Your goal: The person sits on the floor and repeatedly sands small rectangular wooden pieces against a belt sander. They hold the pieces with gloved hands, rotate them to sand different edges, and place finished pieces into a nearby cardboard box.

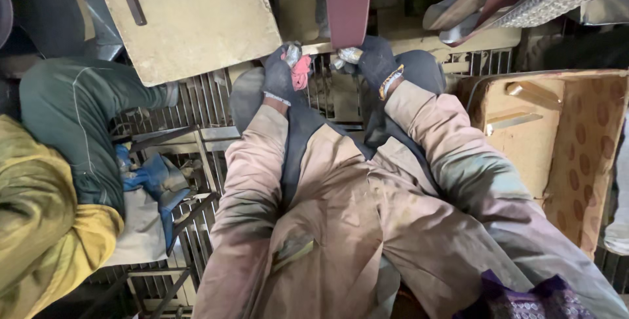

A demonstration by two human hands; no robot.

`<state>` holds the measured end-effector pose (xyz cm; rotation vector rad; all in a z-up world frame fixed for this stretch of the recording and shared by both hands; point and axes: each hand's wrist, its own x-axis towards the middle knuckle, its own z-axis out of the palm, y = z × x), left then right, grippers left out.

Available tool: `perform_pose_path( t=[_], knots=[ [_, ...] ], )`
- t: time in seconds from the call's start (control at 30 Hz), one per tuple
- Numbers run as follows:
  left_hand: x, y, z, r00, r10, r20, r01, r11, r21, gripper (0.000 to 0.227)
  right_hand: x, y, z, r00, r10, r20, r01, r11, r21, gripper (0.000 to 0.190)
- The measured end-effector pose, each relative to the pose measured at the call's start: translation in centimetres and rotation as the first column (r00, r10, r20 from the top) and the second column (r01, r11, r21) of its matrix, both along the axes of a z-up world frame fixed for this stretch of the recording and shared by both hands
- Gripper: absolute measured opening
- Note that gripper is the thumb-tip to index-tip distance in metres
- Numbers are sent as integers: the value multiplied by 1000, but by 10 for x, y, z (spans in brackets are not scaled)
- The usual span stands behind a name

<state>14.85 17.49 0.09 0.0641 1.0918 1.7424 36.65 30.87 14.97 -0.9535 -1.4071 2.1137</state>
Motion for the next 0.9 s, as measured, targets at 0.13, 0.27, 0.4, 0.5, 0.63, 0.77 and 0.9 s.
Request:
perform_pose_path(
  t=[0.13, 0.27, 0.4, 0.5, 0.63, 0.77, 0.9],
  knots=[
    [3, -1, 16, 995, -61, 73, 64, 997, -32, 14, 4, -4, 10, 1000, 11, -7, -11, 999, 32, 17],
    [13, -16, 40, 987, -105, -120, 113, 992, 59, 10, 17, -10, 20, 999, 44, -3, -43, 992, 116, 17],
    [14, -17, 32, 992, -127, 2, 125, 985, 116, 9, 20, -11, 18, 999, 52, 14, -54, 986, 159, 18],
    [8, -5, 10, 994, -103, 24, 103, 995, 15, 10, 14, -2, 14, 999, 39, 23, -42, 991, 128, 18],
    [7, 3, -12, 999, -53, -8, 53, 999, -4, 13, 9, 5, 10, 999, 26, 33, -29, 995, 93, 18],
    [9, 4, 6, 993, -116, -2, 116, 993, 10, 12, 15, 3, 15, 999, 26, 30, -29, 994, 104, 18],
    [20, -6, 34, 991, -130, -43, 133, 989, 61, 8, 26, -3, 18, 999, 44, 27, -47, 990, 134, 18]
  ],
)
